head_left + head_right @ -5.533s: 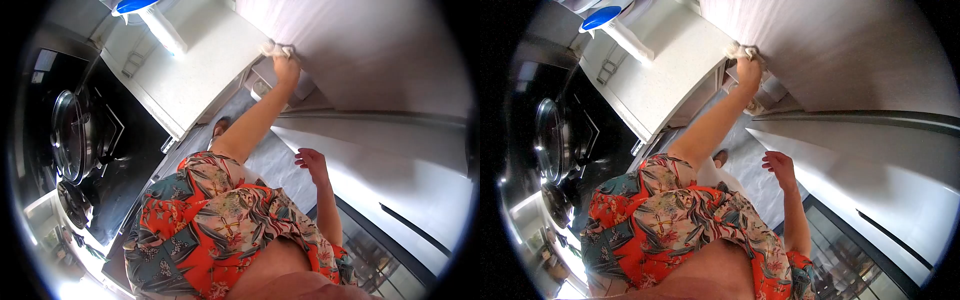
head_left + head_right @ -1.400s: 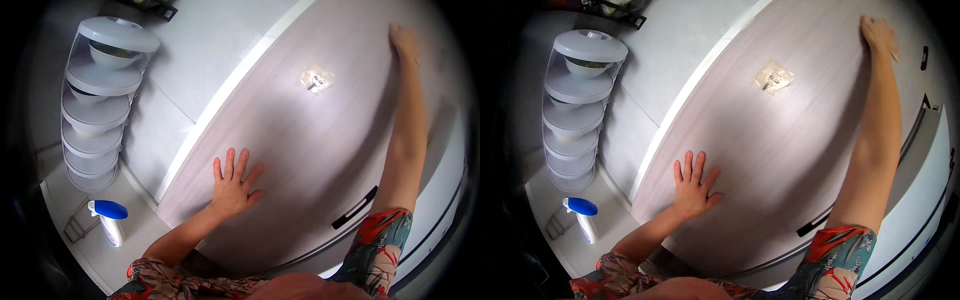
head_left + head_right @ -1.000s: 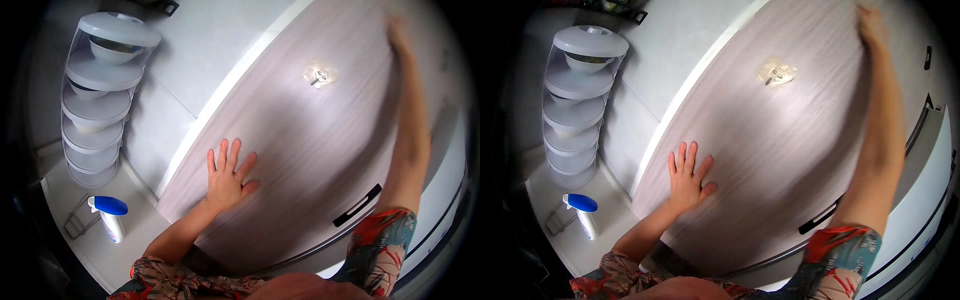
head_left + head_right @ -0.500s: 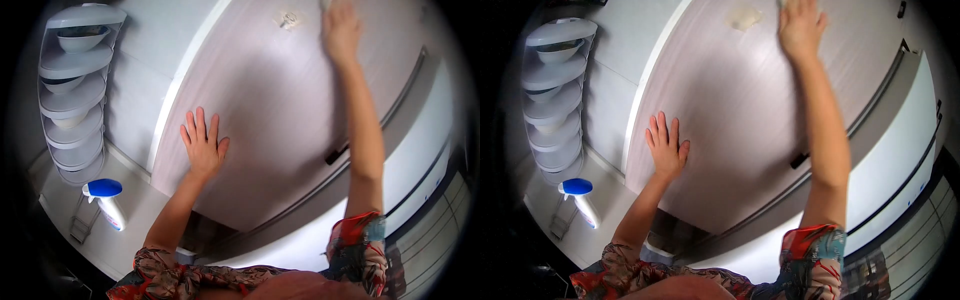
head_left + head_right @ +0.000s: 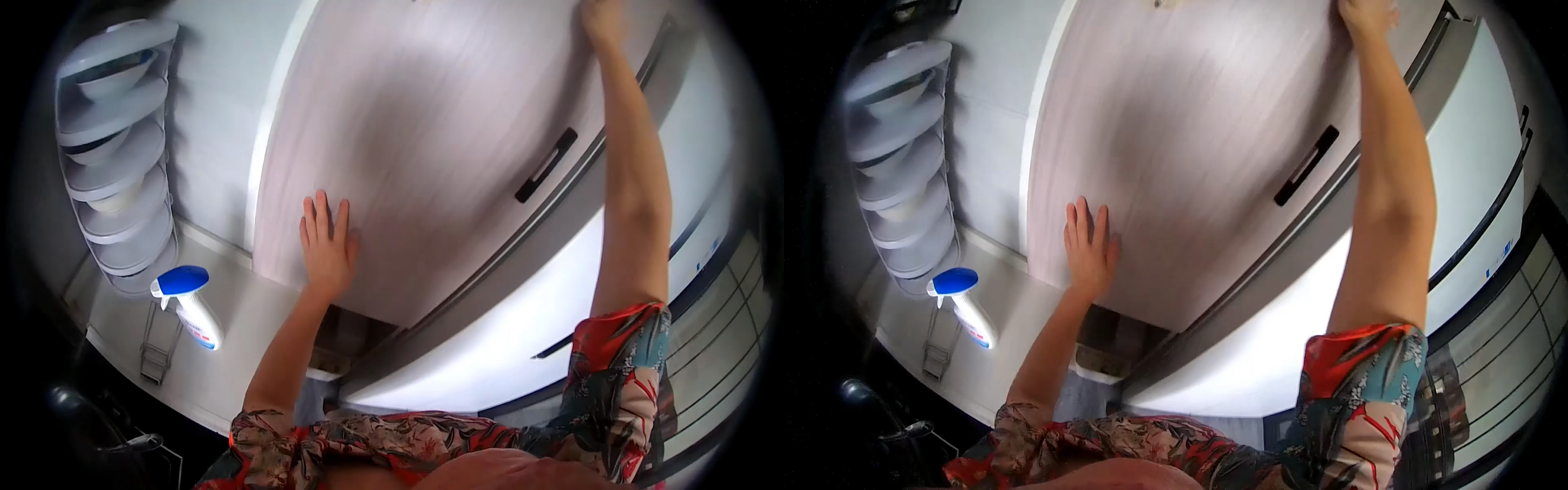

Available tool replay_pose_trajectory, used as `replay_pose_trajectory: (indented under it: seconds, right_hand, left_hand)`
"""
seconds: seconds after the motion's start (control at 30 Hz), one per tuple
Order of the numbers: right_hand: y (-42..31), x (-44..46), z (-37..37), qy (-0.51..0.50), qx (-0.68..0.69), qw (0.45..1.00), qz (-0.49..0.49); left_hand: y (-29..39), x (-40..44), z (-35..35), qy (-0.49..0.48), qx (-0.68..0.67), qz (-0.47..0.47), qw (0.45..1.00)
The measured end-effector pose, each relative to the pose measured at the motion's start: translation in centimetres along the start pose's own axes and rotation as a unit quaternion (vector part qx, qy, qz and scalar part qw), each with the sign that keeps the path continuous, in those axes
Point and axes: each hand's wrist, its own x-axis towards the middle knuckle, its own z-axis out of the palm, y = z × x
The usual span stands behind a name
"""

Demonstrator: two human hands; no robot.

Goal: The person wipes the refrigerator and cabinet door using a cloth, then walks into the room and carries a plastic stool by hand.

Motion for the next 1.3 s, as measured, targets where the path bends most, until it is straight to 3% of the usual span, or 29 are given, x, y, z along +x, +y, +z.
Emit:
replay_pose_trajectory:
  seconds: [0.03, 0.07, 0.1, 0.13, 0.23, 0.27, 0.37, 0.4, 0.43, 0.47, 0.57, 0.6, 0.63, 0.73, 0.77, 0.83, 0.93, 1.03, 1.07, 1.1, 1.2, 1.27, 1.3]
  right_hand:
    - [-1.2, -1.1, 0.3, 0.04, -0.037, 0.998, 0.01]
    - [-2.8, -4.7, 1.3, 0.077, 0.018, 0.997, -0.019]
    - [-3.3, -9.6, 2.5, 0.028, -0.016, 0.99, -0.138]
    - [-5.6, -15.0, 2.8, 0.068, 0.109, 0.969, -0.211]
    - [-9.5, -30.3, -1.3, -0.147, 0.126, 0.929, -0.316]
    - [-9.7, -31.9, -2.4, -0.224, 0.119, 0.895, -0.366]
    - [-6.7, -24.9, -0.4, -0.139, -0.003, 0.874, -0.466]
    - [-6.8, -19.6, 0.6, -0.052, 0.11, 0.915, -0.385]
    - [-6.7, -14.6, 0.6, -0.01, 0.033, 0.931, -0.363]
    - [-6.8, -10.2, -0.1, -0.166, 0.045, 0.959, -0.223]
    - [-10.1, -9.8, 0.1, 0.001, -0.005, 0.985, -0.17]
    - [-11.5, -12.5, 1.0, 0.014, 0.23, 0.972, -0.047]
    - [-10.4, -17.1, 1.6, 0.023, 0.017, 0.964, -0.263]
    - [-11.9, -35.2, -1.6, -0.096, -0.168, 0.889, -0.414]
    - [-11.7, -40.7, -1.3, -0.033, -0.105, 0.891, -0.441]
    - [-10.2, -44.1, -3.0, -0.172, 0.079, 0.873, -0.45]
    - [-8.6, -39.8, -2.5, -0.263, 0.054, 0.809, -0.523]
    - [-6.9, -26.0, -0.5, -0.153, -0.065, 0.922, -0.35]
    - [-6.6, -20.5, -1.1, -0.065, 0.106, 0.951, -0.282]
    - [-5.9, -16.7, -0.6, -0.024, 0.057, 0.964, -0.26]
    - [-7.8, -14.8, -2.8, 0.001, 0.065, 0.989, -0.131]
    - [-7.6, -22.0, -0.1, 0.052, 0.116, 0.981, -0.145]
    - [-8.4, -27.0, -0.7, -0.015, -0.116, 0.973, -0.2]
  left_hand:
    - [0.1, -0.2, 0.0, -0.001, -0.005, 0.001, 1.0]
    - [-0.1, 0.0, 0.0, 0.003, -0.011, 0.003, 1.0]
    - [-0.2, 0.0, 0.1, 0.011, -0.015, 0.005, 1.0]
    - [-0.3, -0.1, 0.2, 0.002, -0.015, 0.001, 1.0]
    - [-0.8, -0.8, 0.3, -0.024, -0.011, 0.001, 1.0]
    - [-0.8, -1.3, 0.2, -0.036, -0.009, 0.005, 0.999]
    - [-0.8, -1.8, -0.3, -0.047, 0.0, 0.015, 0.999]
    - [-0.7, -1.9, -0.4, -0.045, 0.001, 0.017, 0.999]
    - [-0.8, -2.0, -0.5, -0.044, -0.005, 0.012, 0.999]
    - [-0.8, -2.1, -0.6, -0.045, -0.01, 0.009, 0.999]
    - [-0.8, -2.4, -1.1, -0.049, -0.014, -0.002, 0.999]
    - [-0.6, -2.5, -1.2, -0.049, -0.016, -0.005, 0.999]
    - [-0.6, -2.7, -1.3, -0.054, -0.018, -0.009, 0.998]
    - [-0.4, -3.6, -2.2, -0.073, -0.024, -0.007, 0.997]
    - [-0.5, -4.4, -2.7, -0.081, -0.026, 0.0, 0.996]
    - [-1.1, -5.6, -3.0, -0.09, -0.019, 0.001, 0.996]
    - [-1.1, -8.0, -3.3, -0.128, -0.021, -0.019, 0.991]
    - [-0.3, -9.4, -3.6, -0.141, -0.008, 0.003, 0.99]
    - [0.1, -9.9, -3.8, -0.143, -0.01, 0.004, 0.99]
    - [0.5, -10.2, -4.0, -0.142, -0.01, 0.006, 0.99]
    - [1.2, -10.4, -4.8, -0.145, 0.004, 0.002, 0.989]
    - [1.5, -10.7, -5.8, -0.143, 0.012, 0.0, 0.99]
    - [1.6, -10.7, -6.4, -0.136, 0.017, 0.001, 0.991]
